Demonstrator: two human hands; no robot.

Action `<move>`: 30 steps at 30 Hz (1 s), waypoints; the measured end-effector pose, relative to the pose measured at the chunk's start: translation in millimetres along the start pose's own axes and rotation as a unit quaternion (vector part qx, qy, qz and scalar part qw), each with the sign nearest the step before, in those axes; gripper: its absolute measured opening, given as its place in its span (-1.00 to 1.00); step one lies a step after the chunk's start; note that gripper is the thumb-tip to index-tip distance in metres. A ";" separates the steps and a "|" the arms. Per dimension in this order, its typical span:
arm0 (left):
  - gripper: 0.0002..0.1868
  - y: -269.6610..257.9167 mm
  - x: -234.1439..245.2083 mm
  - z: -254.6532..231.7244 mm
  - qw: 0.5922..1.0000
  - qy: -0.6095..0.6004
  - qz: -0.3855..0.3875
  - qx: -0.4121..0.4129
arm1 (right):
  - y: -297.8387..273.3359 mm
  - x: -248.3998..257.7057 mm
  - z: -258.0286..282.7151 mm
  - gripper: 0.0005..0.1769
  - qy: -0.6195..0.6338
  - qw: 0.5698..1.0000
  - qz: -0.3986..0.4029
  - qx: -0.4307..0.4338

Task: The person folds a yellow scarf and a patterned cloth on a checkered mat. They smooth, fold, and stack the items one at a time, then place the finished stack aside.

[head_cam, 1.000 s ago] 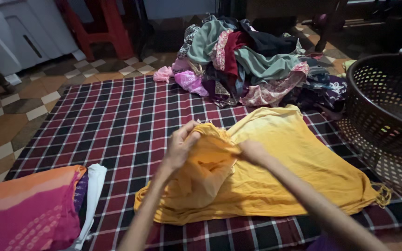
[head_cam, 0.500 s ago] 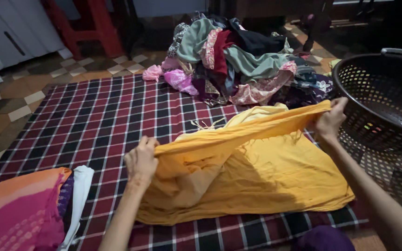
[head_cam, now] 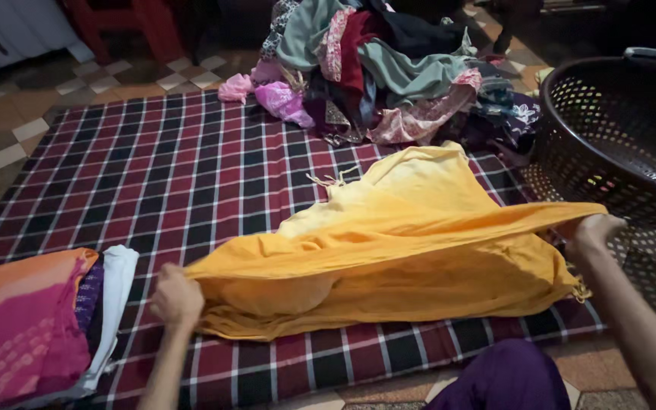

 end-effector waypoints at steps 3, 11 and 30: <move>-0.65 29.0 -11.9 22.4 0.982 -0.019 0.142 0.122 | 11.8 26.9 -8.3 -0.73 -0.024 0.997 0.044 -0.061; -0.58 117.1 -5.8 -34.3 0.977 -0.154 0.102 0.103 | 29.5 -35.5 25.4 -0.63 0.110 0.946 0.255 -0.169; -0.39 -15.7 45.0 21.9 0.884 0.156 0.404 -0.175 | -25.0 137.4 -74.3 -0.71 -0.376 0.901 0.189 0.102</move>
Point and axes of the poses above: each hand's wrist, its own y-axis towards the middle knuckle, its own x-axis out of the back of the hand, z = x × y, the point moved 1 cm from there along y, towards the middle knuckle
